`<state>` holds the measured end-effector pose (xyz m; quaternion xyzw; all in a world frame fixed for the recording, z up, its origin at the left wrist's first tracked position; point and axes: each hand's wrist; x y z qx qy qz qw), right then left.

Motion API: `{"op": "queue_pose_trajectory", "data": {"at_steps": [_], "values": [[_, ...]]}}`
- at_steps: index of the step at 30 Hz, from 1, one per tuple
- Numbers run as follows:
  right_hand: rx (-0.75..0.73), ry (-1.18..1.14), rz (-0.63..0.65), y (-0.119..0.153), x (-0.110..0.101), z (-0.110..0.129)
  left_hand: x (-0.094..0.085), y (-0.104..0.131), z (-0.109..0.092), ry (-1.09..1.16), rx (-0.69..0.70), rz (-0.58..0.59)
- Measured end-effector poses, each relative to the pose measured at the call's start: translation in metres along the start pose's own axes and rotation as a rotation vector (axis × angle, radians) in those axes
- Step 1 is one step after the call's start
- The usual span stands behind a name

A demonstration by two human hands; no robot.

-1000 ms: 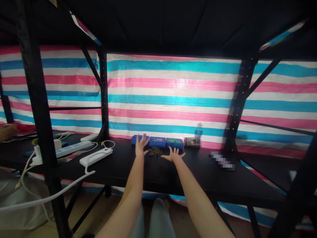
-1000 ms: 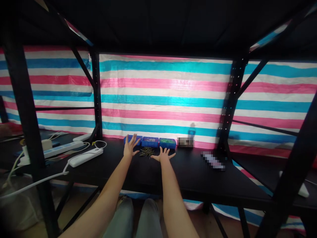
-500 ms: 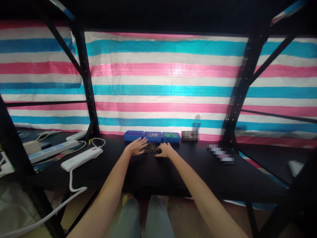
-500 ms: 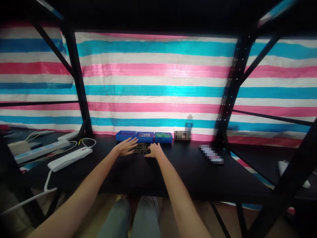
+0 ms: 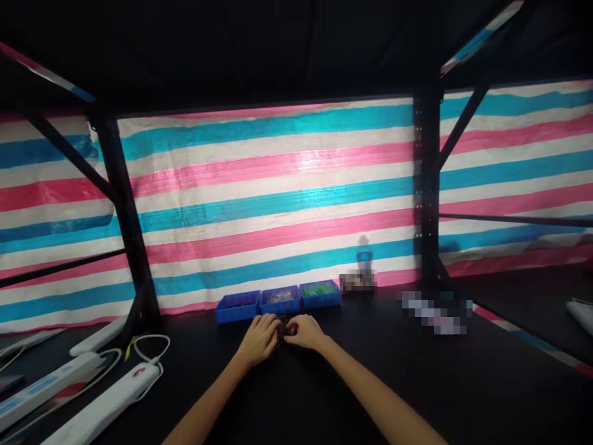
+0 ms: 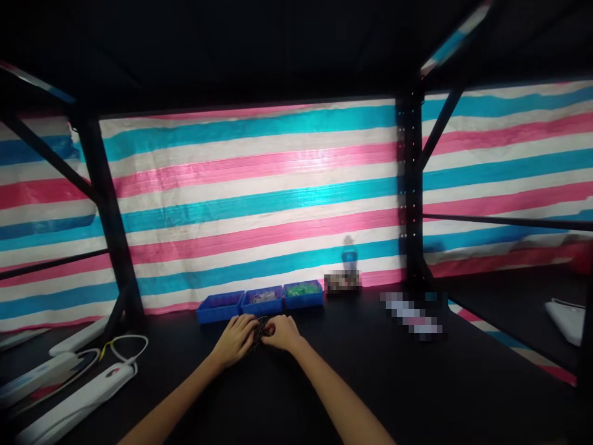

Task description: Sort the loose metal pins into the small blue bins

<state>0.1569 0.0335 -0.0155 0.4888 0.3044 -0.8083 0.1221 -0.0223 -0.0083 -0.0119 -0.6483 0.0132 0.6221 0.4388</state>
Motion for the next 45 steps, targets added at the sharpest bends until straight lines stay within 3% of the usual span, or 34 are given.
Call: {"op": "queue_pose_trajectory", "data": {"at_steps": [6, 11, 18, 24, 32, 39, 45], "values": [[-0.004, -0.047, -0.085, -0.003, 0.007, 0.001, -0.002, -0.001, 0.000, 0.169, -0.046, -0.034], [0.056, -0.133, -0.139, -0.001, 0.017, -0.005, 0.003, -0.002, -0.002, 0.233, -0.264, -0.140], [0.011, -0.081, -0.136, 0.006, 0.015, 0.003, 0.012, -0.012, -0.010, 0.334, -0.263, -0.013], [-0.028, -0.081, -0.129, 0.006, 0.013, 0.002, 0.007, -0.007, -0.010, 0.430, -0.321, 0.060], [0.031, -0.286, -0.190, 0.006, 0.015, 0.003, 0.010, -0.004, -0.011, 0.526, -0.449, 0.007], [0.014, -0.446, -0.219, 0.005, 0.017, 0.007, 0.015, -0.004, -0.012, 0.638, -0.453, -0.049], [0.068, -0.531, -0.285, 0.002, 0.019, 0.003, 0.015, -0.005, -0.011, 0.841, -0.507, -0.173]]}}
Point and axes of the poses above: each hand's wrist, its own y-axis away from the middle knuckle, its own x-axis out of the palm, z = x × y, and after that the axes turned 6 degrees about y, right-handed
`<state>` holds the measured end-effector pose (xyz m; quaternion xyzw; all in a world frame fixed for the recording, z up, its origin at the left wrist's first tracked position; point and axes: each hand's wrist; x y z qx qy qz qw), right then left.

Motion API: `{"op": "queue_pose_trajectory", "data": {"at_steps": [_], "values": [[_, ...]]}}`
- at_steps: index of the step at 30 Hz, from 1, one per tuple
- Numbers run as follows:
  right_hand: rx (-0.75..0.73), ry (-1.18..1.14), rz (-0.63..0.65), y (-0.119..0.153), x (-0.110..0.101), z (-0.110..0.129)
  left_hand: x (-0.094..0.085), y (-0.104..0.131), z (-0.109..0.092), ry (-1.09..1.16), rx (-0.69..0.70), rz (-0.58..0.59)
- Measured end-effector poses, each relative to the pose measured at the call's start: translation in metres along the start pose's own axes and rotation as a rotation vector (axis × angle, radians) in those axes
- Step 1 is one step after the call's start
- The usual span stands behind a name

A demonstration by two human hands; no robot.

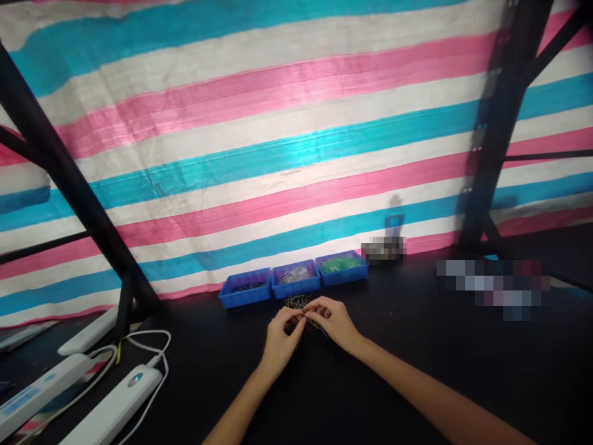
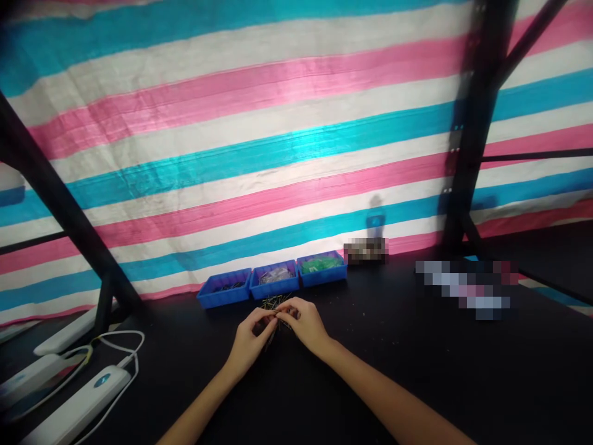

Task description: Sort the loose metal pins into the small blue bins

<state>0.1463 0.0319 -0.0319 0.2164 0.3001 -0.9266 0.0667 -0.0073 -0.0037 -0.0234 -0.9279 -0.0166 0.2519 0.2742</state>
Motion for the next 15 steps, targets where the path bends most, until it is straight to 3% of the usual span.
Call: {"op": "queue_pose_trajectory", "data": {"at_steps": [15], "values": [[-0.031, 0.011, -0.008, 0.0069, 0.0014, 0.0069, 0.0007, 0.0007, -0.0028, 0.031, -0.081, -0.129]]}}
Point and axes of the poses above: each hand's wrist, its own y-axis away from the middle knuckle, its own x-axis out of the palm, z = x × y, and after that the axes turned 6 degrees about y, right-handed
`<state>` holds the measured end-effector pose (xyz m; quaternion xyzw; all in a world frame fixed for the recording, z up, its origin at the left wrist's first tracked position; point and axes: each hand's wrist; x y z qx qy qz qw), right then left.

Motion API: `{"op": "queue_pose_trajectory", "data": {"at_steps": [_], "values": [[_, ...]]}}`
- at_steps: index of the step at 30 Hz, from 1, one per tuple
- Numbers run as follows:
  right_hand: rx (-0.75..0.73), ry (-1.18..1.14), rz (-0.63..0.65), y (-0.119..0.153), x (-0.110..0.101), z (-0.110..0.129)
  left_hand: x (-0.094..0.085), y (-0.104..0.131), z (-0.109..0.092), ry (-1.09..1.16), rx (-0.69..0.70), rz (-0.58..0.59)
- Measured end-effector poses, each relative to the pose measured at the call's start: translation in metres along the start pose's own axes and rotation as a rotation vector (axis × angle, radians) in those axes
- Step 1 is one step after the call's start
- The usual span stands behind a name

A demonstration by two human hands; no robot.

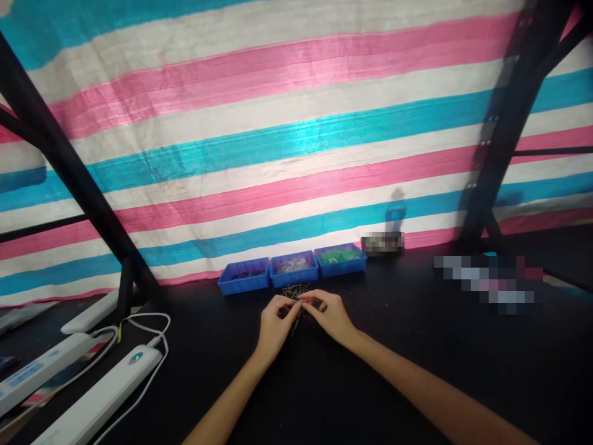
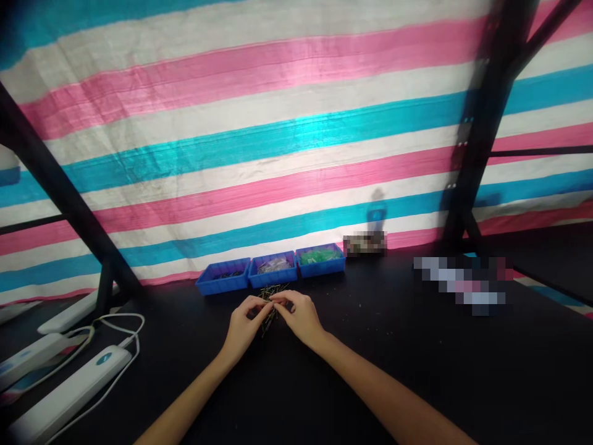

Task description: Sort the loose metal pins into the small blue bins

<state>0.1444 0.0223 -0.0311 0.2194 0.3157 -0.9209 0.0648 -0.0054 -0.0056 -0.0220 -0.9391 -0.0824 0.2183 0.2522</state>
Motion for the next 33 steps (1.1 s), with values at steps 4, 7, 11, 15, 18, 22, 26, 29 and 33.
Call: {"op": "queue_pose_trajectory", "data": {"at_steps": [4, 7, 11, 15, 18, 22, 26, 29, 33], "values": [[0.001, -0.003, -0.028, -0.0001, 0.0004, -0.0002, 0.0017, -0.0003, 0.0032, 0.074, -0.039, -0.062], [0.000, 0.010, -0.029, -0.0002, 0.0004, -0.0006, 0.0035, -0.0002, 0.0059, 0.155, -0.084, -0.052], [0.000, 0.059, -0.024, -0.0002, 0.0001, 0.0006, 0.0045, -0.0001, 0.0086, 0.215, -0.126, -0.073], [0.001, 0.082, 0.003, 0.0000, -0.0006, 0.0019, 0.0048, 0.0004, 0.0088, 0.211, -0.117, -0.080], [0.011, 0.106, 0.059, 0.0009, -0.0004, 0.0008, 0.0051, 0.0017, 0.0065, 0.188, -0.106, -0.058], [0.001, 0.159, 0.134, 0.0023, 0.0014, -0.0023, 0.0057, 0.0041, 0.0034, 0.179, -0.086, 0.006], [-0.012, 0.185, 0.147, 0.0026, 0.0027, -0.0040, 0.0066, 0.0052, 0.0028, 0.169, -0.066, 0.026], [-0.012, 0.171, 0.144, 0.0022, 0.0022, -0.0036, 0.0066, 0.0049, 0.0023, 0.175, -0.066, 0.020], [-0.003, 0.142, 0.126, 0.0016, 0.0006, -0.0008, 0.0055, 0.0037, 0.0010, 0.187, -0.062, 0.016]]}}
Point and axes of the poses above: each hand's wrist, its own y-axis away from the middle knuckle, its own x-axis out of the palm, z = x × y, and after that the axes turned 6 degrees about y, right-handed
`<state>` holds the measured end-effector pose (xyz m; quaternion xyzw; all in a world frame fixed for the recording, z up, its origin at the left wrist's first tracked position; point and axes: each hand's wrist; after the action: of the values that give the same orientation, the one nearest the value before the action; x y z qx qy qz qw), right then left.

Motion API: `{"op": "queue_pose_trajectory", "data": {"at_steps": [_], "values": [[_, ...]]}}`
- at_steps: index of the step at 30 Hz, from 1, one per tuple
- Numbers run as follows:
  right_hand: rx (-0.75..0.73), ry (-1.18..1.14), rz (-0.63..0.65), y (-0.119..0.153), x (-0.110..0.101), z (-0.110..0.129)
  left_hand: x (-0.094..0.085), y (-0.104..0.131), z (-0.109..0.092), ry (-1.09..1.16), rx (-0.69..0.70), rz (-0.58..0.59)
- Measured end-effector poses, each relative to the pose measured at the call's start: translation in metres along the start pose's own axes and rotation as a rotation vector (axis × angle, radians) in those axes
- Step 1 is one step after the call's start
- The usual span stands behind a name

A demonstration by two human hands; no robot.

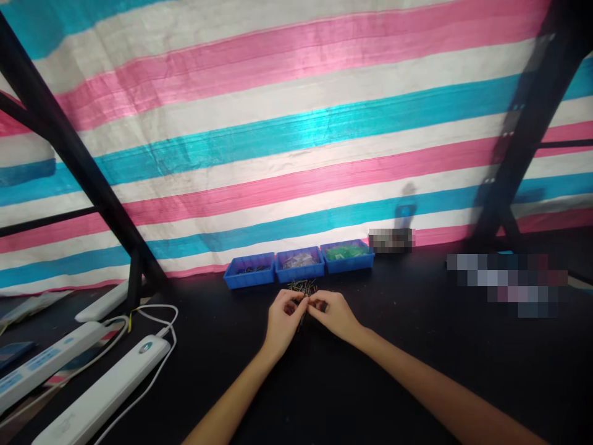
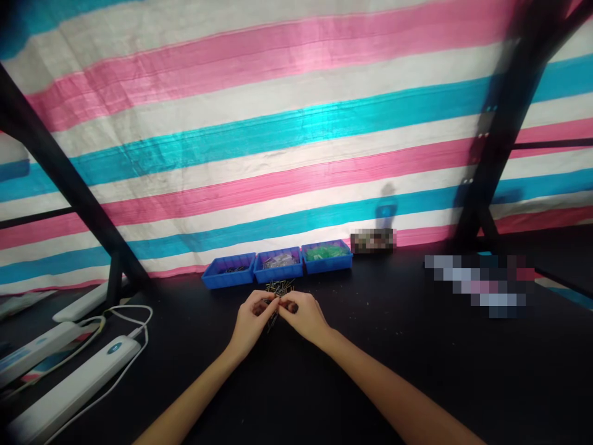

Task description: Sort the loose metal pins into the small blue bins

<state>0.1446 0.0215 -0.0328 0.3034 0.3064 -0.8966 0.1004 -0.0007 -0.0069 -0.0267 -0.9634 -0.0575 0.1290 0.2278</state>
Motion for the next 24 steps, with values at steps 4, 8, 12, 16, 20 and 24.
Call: {"op": "queue_pose_trajectory", "data": {"at_steps": [4, 8, 12, 16, 20, 24], "values": [[0.015, -0.044, -0.039, -0.0009, -0.0022, 0.0038, -0.0006, -0.0012, -0.0005, 0.003, 0.006, -0.027], [0.035, -0.082, -0.094, -0.0017, -0.0043, 0.0065, -0.0009, -0.0016, -0.0014, 0.000, 0.005, -0.035], [0.039, -0.100, -0.131, -0.0017, -0.0060, 0.0079, -0.0007, -0.0013, -0.0024, 0.000, -0.005, -0.042], [0.043, -0.117, -0.165, -0.0021, -0.0062, 0.0076, -0.0002, -0.0015, -0.0015, 0.017, -0.011, -0.055], [0.049, -0.156, -0.206, -0.0031, -0.0047, 0.0046, -0.0001, -0.0014, -0.0011, 0.014, -0.005, -0.052], [0.045, -0.169, -0.228, -0.0037, -0.0026, 0.0032, -0.0001, -0.0002, -0.0014, -0.021, -0.003, 0.030]]}}
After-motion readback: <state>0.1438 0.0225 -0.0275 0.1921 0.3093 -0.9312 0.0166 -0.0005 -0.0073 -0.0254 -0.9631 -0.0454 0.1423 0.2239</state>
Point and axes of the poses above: each hand's wrist, its own y-axis away from the middle knuckle, its own x-axis out of the palm, z = x × y, and after that the axes turned 6 degrees about y, right-handed
